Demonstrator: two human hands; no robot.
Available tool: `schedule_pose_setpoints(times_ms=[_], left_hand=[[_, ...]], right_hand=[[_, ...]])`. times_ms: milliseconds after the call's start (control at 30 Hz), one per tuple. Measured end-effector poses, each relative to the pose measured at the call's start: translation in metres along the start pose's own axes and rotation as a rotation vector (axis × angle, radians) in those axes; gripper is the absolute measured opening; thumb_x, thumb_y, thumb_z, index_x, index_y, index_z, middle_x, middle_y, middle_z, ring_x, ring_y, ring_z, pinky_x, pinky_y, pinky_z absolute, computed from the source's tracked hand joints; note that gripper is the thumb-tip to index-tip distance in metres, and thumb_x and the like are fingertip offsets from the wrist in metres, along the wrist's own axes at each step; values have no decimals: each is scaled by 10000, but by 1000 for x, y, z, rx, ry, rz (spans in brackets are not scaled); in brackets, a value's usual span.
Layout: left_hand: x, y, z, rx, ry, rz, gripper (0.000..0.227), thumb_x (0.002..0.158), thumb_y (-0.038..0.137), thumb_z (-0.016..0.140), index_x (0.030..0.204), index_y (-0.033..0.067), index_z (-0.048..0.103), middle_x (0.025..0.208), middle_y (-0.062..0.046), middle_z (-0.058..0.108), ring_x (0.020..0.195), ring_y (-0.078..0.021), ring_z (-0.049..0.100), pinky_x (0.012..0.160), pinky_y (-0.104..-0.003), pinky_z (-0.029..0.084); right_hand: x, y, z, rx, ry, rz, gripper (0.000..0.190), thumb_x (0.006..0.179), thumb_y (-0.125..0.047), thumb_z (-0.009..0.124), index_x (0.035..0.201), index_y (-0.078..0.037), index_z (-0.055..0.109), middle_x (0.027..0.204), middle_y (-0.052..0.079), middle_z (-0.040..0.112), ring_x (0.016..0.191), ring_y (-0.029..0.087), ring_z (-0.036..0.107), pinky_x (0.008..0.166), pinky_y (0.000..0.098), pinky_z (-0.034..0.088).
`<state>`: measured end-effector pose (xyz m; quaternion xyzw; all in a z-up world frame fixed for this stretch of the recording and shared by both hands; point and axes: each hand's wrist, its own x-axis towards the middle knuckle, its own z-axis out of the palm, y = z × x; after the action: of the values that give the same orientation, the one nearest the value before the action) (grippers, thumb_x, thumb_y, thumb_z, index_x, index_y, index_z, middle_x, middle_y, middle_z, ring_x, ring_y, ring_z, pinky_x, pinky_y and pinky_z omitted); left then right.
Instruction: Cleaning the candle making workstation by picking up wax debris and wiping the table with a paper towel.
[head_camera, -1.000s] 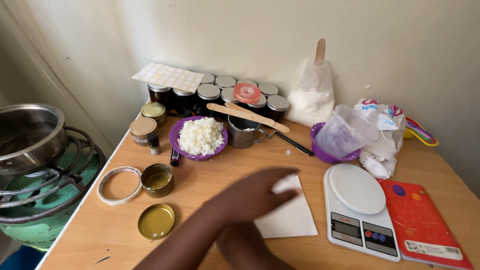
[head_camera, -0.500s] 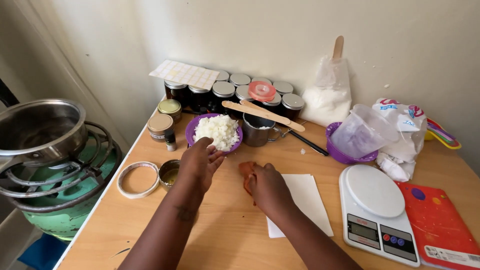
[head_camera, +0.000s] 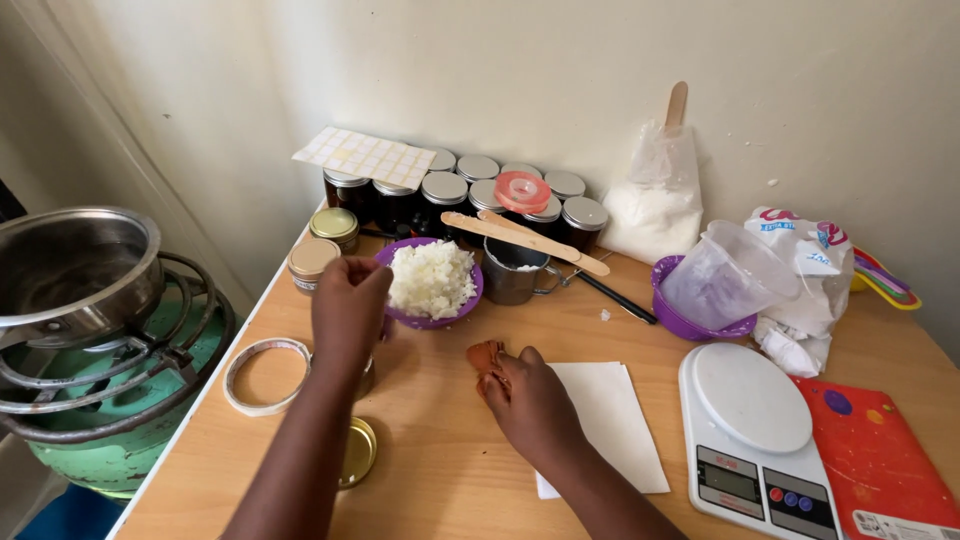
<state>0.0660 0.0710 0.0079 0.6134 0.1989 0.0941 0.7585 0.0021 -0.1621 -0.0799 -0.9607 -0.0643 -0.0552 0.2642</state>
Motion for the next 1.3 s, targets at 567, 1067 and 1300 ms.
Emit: schedule_pose_setpoints(times_ms=[567,1067,1300], left_hand=[[135,-49,18,1114,-112,-51,228,953,111,573,1149,16,642,982,-181,747,875,-360,715,664,-461,541],[53,-3,1,920,-88,-103,390,896,140,573,1260,2,602,1171,-223,735,999,-392,692,758,-508,517],[3,16,7,788,-195,-122,250,870,67,516,1072,-27,629,828,-199,718,669,-313,689,518,-419,504]], right_hand=[[-4,3,2,98,19,-8,364,998,-325,645,1278,-111,737,985,97,598,829,318,701,678,442,528],[-7,-12,-20,183,36,39,323,1008,-369,559,935,-153,789,847,146,653,844,294,696,788,415,518],[3,0,-52,1116,-78,346,516,997,-353,551,1355,-8,688,1288,191,761,1054,337,717,847,439,630]])
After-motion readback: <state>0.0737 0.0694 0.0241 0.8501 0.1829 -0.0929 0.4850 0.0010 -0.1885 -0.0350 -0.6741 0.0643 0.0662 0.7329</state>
